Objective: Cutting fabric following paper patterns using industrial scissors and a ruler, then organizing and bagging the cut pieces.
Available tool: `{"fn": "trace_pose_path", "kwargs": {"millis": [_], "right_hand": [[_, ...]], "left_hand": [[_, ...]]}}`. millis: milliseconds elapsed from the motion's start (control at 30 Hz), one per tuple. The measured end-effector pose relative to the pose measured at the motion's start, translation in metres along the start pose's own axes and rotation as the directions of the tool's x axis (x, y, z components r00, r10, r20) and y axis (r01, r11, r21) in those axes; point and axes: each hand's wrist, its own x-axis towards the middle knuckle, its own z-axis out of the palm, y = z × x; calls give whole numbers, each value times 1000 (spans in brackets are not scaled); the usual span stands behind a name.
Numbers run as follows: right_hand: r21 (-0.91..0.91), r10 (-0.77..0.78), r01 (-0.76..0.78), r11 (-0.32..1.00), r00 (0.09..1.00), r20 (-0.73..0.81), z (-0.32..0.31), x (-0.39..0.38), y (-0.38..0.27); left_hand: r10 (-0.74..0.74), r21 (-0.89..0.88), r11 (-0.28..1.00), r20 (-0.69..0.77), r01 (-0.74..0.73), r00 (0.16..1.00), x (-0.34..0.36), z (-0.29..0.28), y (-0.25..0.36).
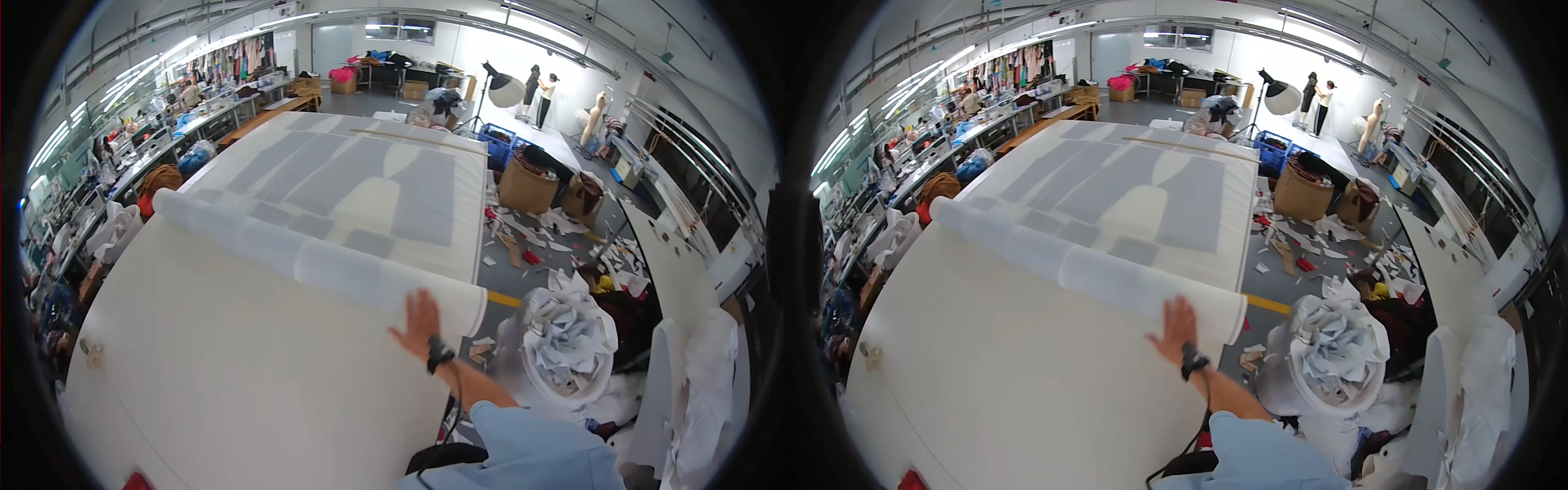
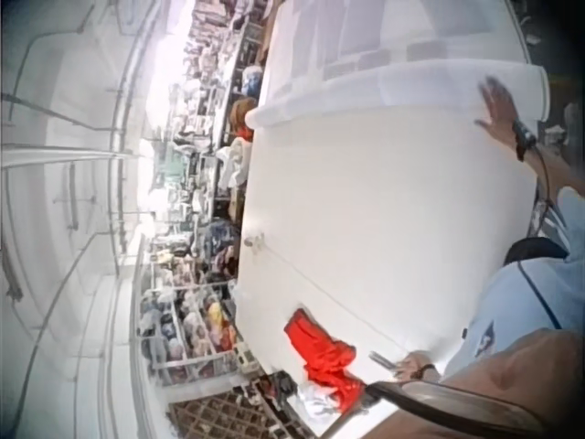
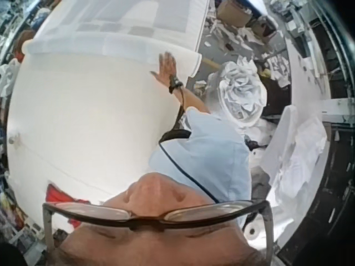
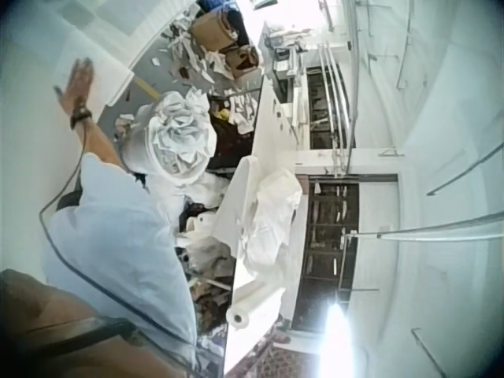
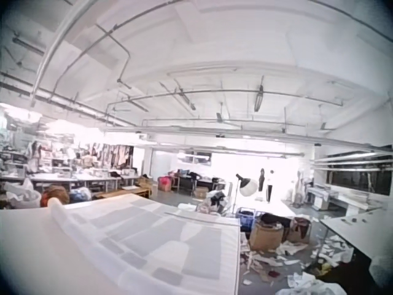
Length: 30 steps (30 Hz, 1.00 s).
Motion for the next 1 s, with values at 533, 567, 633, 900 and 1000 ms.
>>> {"fn": "trace_pose_path", "kwargs": {"millis": [533,567,633,900,1000], "right_hand": [[263,-61,-35,964,935,350,-65,11,99],[357,-120,-135,924,785,608,-48,15,96],[383,-97,-263,885,702,705,-21,2,136],[184,-248,205,962,934,256,-90,-108,-4],[254,-480,425,869,850,218,-138,-171,-40]], "left_hand": [[-299,23,947,427,320,853,33,-133,49],[-288,-39,945,379,326,880,33,-153,47],[-190,-224,929,395,295,899,33,-117,50],[-451,-274,833,164,480,877,7,-89,49],[-419,-316,836,158,448,894,13,-93,52]]}}
